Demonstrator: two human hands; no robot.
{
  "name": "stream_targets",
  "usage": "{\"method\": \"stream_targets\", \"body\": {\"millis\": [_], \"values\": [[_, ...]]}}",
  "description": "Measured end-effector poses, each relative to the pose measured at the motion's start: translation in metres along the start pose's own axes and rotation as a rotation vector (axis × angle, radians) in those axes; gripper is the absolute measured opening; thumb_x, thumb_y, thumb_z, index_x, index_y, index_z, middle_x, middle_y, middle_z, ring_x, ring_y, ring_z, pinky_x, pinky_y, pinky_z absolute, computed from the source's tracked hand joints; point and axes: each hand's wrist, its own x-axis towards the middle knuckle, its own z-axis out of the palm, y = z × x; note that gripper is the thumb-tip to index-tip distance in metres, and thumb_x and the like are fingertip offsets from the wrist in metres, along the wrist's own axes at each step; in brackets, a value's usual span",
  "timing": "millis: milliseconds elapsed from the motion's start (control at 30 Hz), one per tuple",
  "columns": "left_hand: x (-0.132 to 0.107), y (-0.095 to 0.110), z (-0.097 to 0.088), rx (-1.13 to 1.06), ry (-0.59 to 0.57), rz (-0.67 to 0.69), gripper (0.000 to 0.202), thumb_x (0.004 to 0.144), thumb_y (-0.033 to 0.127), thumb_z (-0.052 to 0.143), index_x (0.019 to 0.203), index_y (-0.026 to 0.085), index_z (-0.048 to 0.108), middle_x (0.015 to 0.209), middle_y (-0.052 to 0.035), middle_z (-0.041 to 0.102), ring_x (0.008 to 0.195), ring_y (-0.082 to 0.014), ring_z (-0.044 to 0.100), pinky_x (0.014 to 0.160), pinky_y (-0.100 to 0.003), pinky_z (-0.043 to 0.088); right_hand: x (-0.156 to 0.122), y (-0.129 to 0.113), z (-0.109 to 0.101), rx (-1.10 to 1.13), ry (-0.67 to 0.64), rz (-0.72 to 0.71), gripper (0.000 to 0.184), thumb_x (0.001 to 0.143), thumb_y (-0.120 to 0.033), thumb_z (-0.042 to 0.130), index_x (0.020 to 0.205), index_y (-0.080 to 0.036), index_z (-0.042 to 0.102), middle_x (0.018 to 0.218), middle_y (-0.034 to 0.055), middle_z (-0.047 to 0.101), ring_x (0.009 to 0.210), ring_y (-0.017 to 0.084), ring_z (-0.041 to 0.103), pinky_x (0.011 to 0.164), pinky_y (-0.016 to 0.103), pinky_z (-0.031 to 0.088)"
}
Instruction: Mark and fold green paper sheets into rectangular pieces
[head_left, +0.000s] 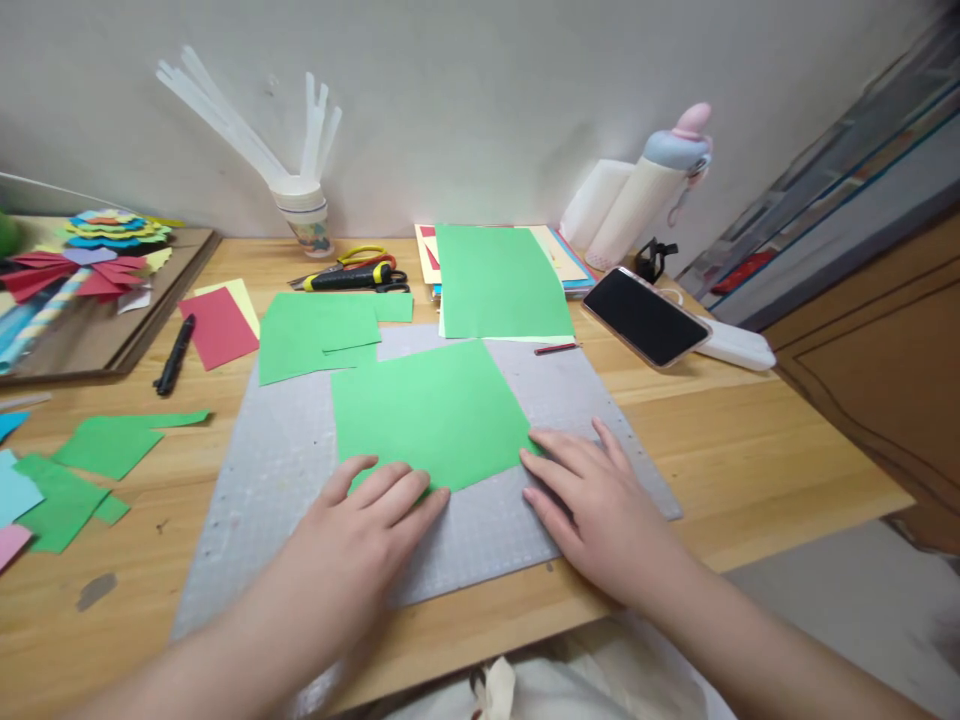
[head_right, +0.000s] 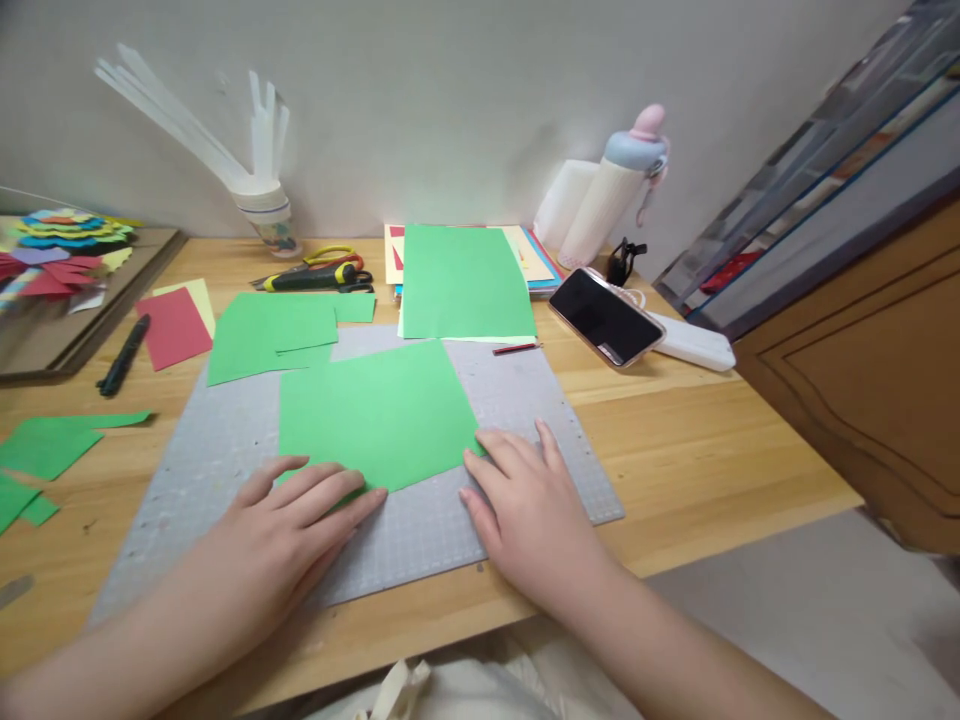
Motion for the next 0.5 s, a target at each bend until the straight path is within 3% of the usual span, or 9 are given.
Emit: {"method": "stream_targets", "body": {"millis": [100, 167, 333, 500], "values": [[-0.003, -0.005, 0.003, -0.035, 0.035, -0.009, 0.041, 0.090, 0.009, 0.045, 0.122, 0.029, 0.062, 0.112, 0.0004, 0.070, 0.108, -0.0201, 0.059, 0.102, -0.039, 0.025, 0.017, 0.005, -0.009, 0.048, -0.064, -0.195, 0.030, 0.097, -0.033, 0.049, 0.122, -0.028, 0.066, 0.141, 0.0085, 0.055, 0.133, 0.031, 0.045, 0.113, 0.068, 0.017], [-0.003, -0.007, 0.002, -0.060, 0.062, -0.038, 0.036, 0.092, 0.013, 0.046, 0.119, 0.031, 0.063, 0.114, 0.0022, 0.071, 0.109, -0.0191, 0.059, 0.101, -0.038, 0.025, 0.030, 0.008, -0.009, 0.065, -0.119, -0.307, 0.034, 0.097, -0.035, 0.051, 0.129, -0.031, 0.061, 0.146, 0.0061, 0.051, 0.139, 0.033, 0.037, 0.113, 0.068, 0.016], [0.000, -0.011, 0.001, -0.091, 0.092, -0.105, 0.031, 0.091, 0.015, 0.049, 0.113, 0.030, 0.065, 0.114, 0.0026, 0.071, 0.108, -0.0194, 0.061, 0.103, -0.040, 0.024, 0.055, 0.016, -0.002, 0.125, -0.185, -0.403, 0.043, 0.095, -0.032, 0.054, 0.136, -0.022, 0.056, 0.143, 0.0138, 0.052, 0.133, 0.030, 0.043, 0.108, 0.052, 0.036], [0.005, -0.016, -0.003, -0.061, 0.024, -0.139, 0.031, 0.089, 0.013, 0.049, 0.110, 0.029, 0.065, 0.112, 0.0014, 0.071, 0.108, -0.0221, 0.061, 0.105, -0.045, 0.024, 0.068, 0.016, -0.005, 0.115, -0.213, -0.632, 0.038, 0.098, -0.023, 0.044, 0.134, -0.025, 0.057, 0.132, 0.0093, 0.060, 0.116, 0.024, 0.052, 0.095, 0.041, 0.043]]}}
